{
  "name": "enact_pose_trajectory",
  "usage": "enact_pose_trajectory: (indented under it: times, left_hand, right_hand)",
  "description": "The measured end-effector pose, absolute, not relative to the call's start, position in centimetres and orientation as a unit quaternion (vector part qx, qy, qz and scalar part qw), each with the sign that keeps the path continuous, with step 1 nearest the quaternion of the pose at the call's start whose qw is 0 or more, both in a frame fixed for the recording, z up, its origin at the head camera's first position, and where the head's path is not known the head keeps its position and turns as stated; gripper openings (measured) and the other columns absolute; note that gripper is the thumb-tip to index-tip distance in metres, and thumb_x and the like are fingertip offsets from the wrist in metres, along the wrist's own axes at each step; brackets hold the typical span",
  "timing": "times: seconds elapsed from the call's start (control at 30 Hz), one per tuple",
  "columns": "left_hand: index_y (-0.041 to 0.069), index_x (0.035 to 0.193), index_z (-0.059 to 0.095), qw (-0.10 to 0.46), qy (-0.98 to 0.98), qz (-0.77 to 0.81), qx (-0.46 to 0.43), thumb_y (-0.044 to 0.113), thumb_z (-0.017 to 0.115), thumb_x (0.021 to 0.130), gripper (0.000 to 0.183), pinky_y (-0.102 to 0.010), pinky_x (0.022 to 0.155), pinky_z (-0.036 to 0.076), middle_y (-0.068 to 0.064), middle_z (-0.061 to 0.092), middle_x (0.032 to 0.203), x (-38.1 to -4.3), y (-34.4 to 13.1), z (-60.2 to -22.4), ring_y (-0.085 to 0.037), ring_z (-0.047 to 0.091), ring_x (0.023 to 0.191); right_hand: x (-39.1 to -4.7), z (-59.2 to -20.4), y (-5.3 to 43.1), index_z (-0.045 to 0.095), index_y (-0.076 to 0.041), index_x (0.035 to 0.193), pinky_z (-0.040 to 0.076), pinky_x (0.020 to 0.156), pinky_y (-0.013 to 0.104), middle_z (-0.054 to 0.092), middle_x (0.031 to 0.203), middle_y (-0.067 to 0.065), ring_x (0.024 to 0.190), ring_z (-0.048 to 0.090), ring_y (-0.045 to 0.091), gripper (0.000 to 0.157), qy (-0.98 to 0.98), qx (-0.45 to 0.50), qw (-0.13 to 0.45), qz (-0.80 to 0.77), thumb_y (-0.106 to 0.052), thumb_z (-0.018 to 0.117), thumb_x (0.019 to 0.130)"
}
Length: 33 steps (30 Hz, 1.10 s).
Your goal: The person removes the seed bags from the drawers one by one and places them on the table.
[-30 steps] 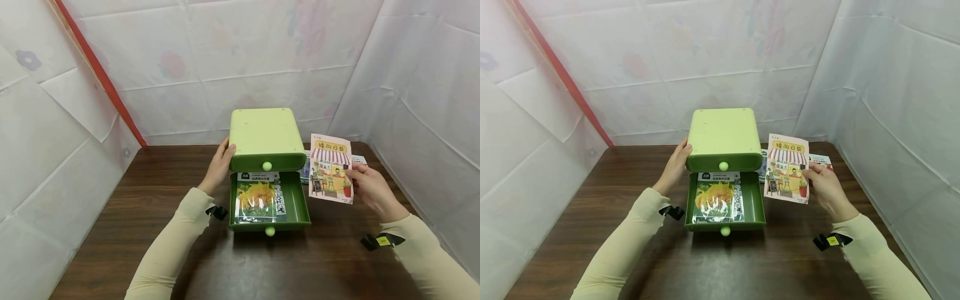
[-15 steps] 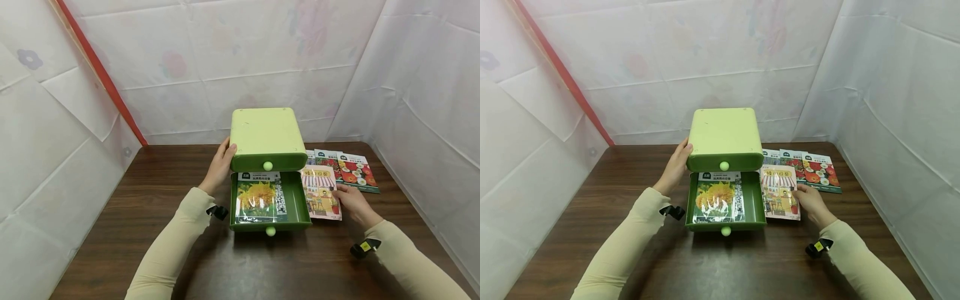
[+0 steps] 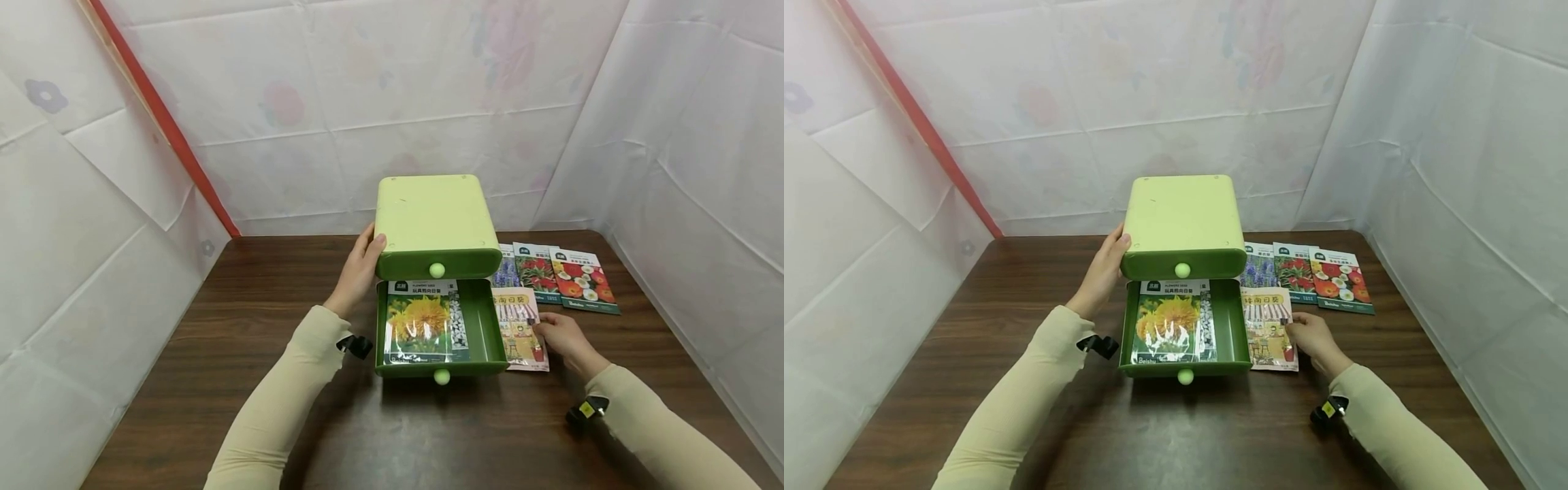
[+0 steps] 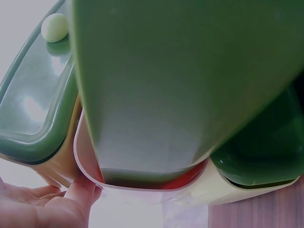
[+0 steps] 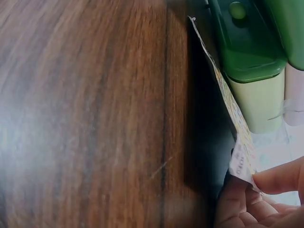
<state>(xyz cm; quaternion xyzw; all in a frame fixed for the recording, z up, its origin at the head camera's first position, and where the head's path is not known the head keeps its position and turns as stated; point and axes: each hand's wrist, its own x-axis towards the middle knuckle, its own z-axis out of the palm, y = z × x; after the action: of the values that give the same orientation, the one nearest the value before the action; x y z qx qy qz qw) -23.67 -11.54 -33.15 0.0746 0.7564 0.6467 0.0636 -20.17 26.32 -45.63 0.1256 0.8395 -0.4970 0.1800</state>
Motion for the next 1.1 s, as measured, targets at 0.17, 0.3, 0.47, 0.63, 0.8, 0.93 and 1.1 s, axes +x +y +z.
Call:
enact_pose_trajectory:
  times: [0.17, 0.3, 0.47, 0.63, 0.8, 0.93, 1.1]
  left_hand:
    - [0.021, 0.160, 0.008, 0.065, 0.753, 0.650, 0.077, 0.042, 0.033, 0.107, 0.062, -0.046, 0.093, 0.052, -0.008, 0.019, 0.162, -24.0, -11.7, -33.7, -0.031, 0.054, 0.118]
    - [0.030, 0.158, 0.009, 0.064, 0.741, 0.663, 0.080, 0.048, 0.035, 0.105, 0.062, -0.047, 0.093, 0.053, -0.004, 0.020, 0.162, -25.0, -11.9, -35.3, -0.030, 0.055, 0.118]
    - [0.037, 0.157, 0.013, 0.059, 0.736, 0.670, 0.078, 0.058, 0.038, 0.100, 0.065, -0.049, 0.096, 0.052, -0.002, 0.024, 0.160, -25.2, -12.0, -35.9, -0.029, 0.055, 0.118]
    - [0.034, 0.157, 0.014, 0.050, 0.740, 0.666, 0.081, 0.063, 0.040, 0.098, 0.071, -0.048, 0.094, 0.053, -0.002, 0.025, 0.159, -25.2, -12.0, -36.0, -0.029, 0.057, 0.116]
    - [0.030, 0.159, 0.013, 0.045, 0.747, 0.658, 0.084, 0.064, 0.040, 0.098, 0.075, -0.047, 0.091, 0.054, -0.001, 0.023, 0.161, -25.2, -11.9, -36.0, -0.029, 0.057, 0.116]
    - [0.032, 0.158, 0.013, 0.049, 0.745, 0.660, 0.084, 0.063, 0.040, 0.098, 0.072, -0.047, 0.093, 0.053, -0.001, 0.022, 0.161, -25.3, -12.0, -35.9, -0.029, 0.056, 0.117]
    - [0.033, 0.158, 0.012, 0.052, 0.747, 0.657, 0.085, 0.060, 0.038, 0.100, 0.069, -0.047, 0.093, 0.052, 0.000, 0.020, 0.162, -25.3, -12.1, -35.8, -0.029, 0.055, 0.118]
  right_hand:
    - [-20.1, -45.6, 26.4, 0.043, 0.013, 0.140, 0.055, 0.069, 0.030, 0.059, 0.123, 0.030, 0.085, 0.062, 0.012, 0.049, 0.855, 0.115, 0.182, -0.472, -0.015, 0.047, 0.100]
    - [-20.0, -45.7, 26.6, 0.049, 0.013, 0.133, 0.054, 0.066, 0.029, 0.061, 0.118, 0.028, 0.085, 0.062, 0.015, 0.045, 0.874, 0.102, 0.167, -0.445, -0.016, 0.050, 0.098]
    - [-19.9, -45.6, 26.7, 0.055, 0.014, 0.124, 0.054, 0.064, 0.031, 0.062, 0.111, 0.027, 0.081, 0.061, 0.018, 0.040, 0.885, 0.088, 0.150, -0.431, -0.015, 0.054, 0.097]
    - [-19.9, -45.4, 26.7, 0.057, 0.014, 0.119, 0.054, 0.062, 0.031, 0.064, 0.101, 0.023, 0.075, 0.060, 0.016, 0.036, 0.893, 0.074, 0.140, -0.422, -0.013, 0.056, 0.095]
    - [-19.9, -45.6, 26.7, 0.058, 0.013, 0.118, 0.053, 0.061, 0.031, 0.066, 0.089, 0.017, 0.071, 0.060, 0.015, 0.035, 0.899, 0.071, 0.137, -0.411, -0.012, 0.055, 0.094]
    - [-19.9, -45.6, 26.7, 0.059, 0.014, 0.119, 0.053, 0.060, 0.031, 0.067, 0.093, 0.020, 0.070, 0.060, 0.015, 0.037, 0.901, 0.071, 0.131, -0.407, -0.012, 0.056, 0.093]
    - [-20.2, -45.3, 26.7, 0.059, 0.014, 0.120, 0.056, 0.062, 0.031, 0.066, 0.103, 0.026, 0.071, 0.063, 0.014, 0.037, 0.901, 0.078, 0.133, -0.405, -0.012, 0.056, 0.094]
